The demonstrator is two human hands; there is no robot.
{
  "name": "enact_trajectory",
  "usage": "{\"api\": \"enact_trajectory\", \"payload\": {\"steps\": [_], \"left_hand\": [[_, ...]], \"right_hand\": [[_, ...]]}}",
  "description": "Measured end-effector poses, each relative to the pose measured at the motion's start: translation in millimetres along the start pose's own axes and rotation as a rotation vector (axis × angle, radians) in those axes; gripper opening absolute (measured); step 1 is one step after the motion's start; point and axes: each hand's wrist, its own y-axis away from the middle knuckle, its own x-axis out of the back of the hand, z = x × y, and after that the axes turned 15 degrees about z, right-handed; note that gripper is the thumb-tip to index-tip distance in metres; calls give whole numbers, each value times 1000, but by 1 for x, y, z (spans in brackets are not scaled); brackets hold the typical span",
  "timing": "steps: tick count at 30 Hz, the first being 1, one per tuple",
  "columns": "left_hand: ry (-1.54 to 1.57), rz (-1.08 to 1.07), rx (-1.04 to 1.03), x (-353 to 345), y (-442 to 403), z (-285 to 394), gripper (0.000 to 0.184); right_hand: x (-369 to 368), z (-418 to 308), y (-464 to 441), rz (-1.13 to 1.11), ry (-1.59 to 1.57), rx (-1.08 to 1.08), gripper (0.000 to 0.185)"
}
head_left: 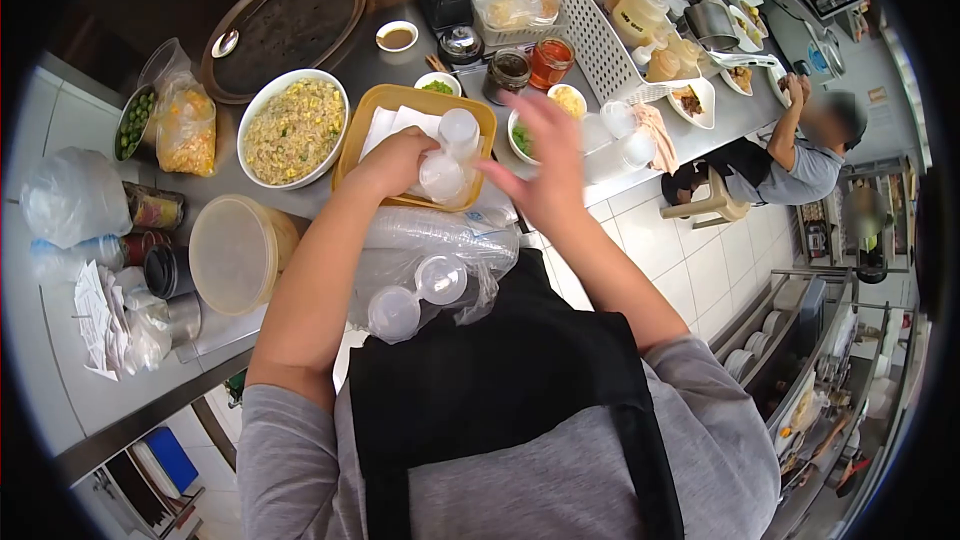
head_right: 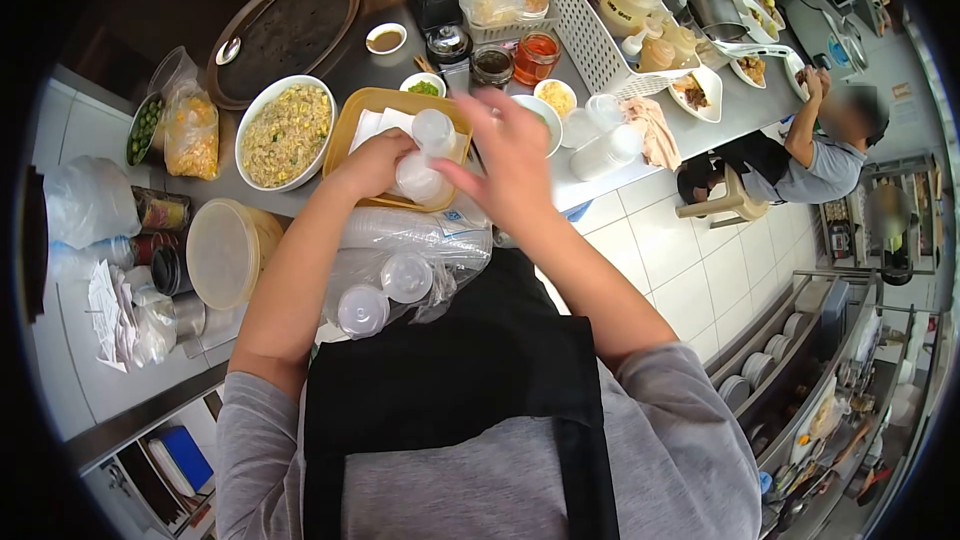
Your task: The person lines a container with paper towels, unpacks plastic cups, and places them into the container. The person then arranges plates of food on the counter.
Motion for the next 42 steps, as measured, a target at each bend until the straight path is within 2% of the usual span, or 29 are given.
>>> {"api": "enact_trajectory", "payload": {"steps": [2,4,5,7,8,10,11,13,14,16,18,22,24,25,27,31,33,34,36,37,41,42], "left_hand": [[-8,39,-109,-2,4,-2,33],[-6,24,-121,2,6,4,33],[-3,19,-117,0,5,4,34],[-3,8,-113,1,3,3,34],[-39,-18,-122,3,1,4,36],[-78,-48,-135,4,0,6,39],[-71,-42,-126,4,1,5,43],[-70,-39,-118,6,1,3,48],[3,-37,-68,7,1,2,51],[73,-39,-22,7,0,0,55],[101,85,50,7,5,3,57],[92,222,22,11,13,8,58],[91,509,-37,17,17,20,52],[92,513,-36,23,20,29,52],[390,645,-44,45,30,63,48],[607,545,-79,74,44,104,40],[957,233,-19,84,51,117,42],[956,242,-19,85,57,124,42],[1245,269,85,86,68,137,57],[1233,343,72,90,71,141,65],[1279,530,129,110,65,129,62],[1275,540,132,112,62,119,62]], "right_hand": [[29,55,49,456,0,182,95],[61,88,73,530,191,-156,100],[65,99,81,524,189,-162,100],[63,123,92,403,39,-583,106],[57,138,104,280,-50,-716,109],[36,157,123,210,-300,-824,95],[33,161,126,214,-301,-828,95],[29,168,131,14,-135,-1072,74],[29,167,133,18,-138,-1077,74],[31,164,138,146,-204,-1025,54],[39,155,139,175,-259,-1021,51],[53,133,128,243,-377,-997,43],[60,121,113,271,-408,-989,44],[64,114,103,301,-440,-980,44],[70,94,72,303,-459,-930,43],[68,45,7,271,-527,-803,33],[53,26,-16,212,-595,-708,29],[41,16,-24,192,-630,-663,29],[15,-10,-37,136,-625,-604,34],[0,-16,-41,85,-565,-511,37],[-49,-34,-53,-29,-433,-164,58],[-54,-42,-55,-43,-334,-200,50]]}}
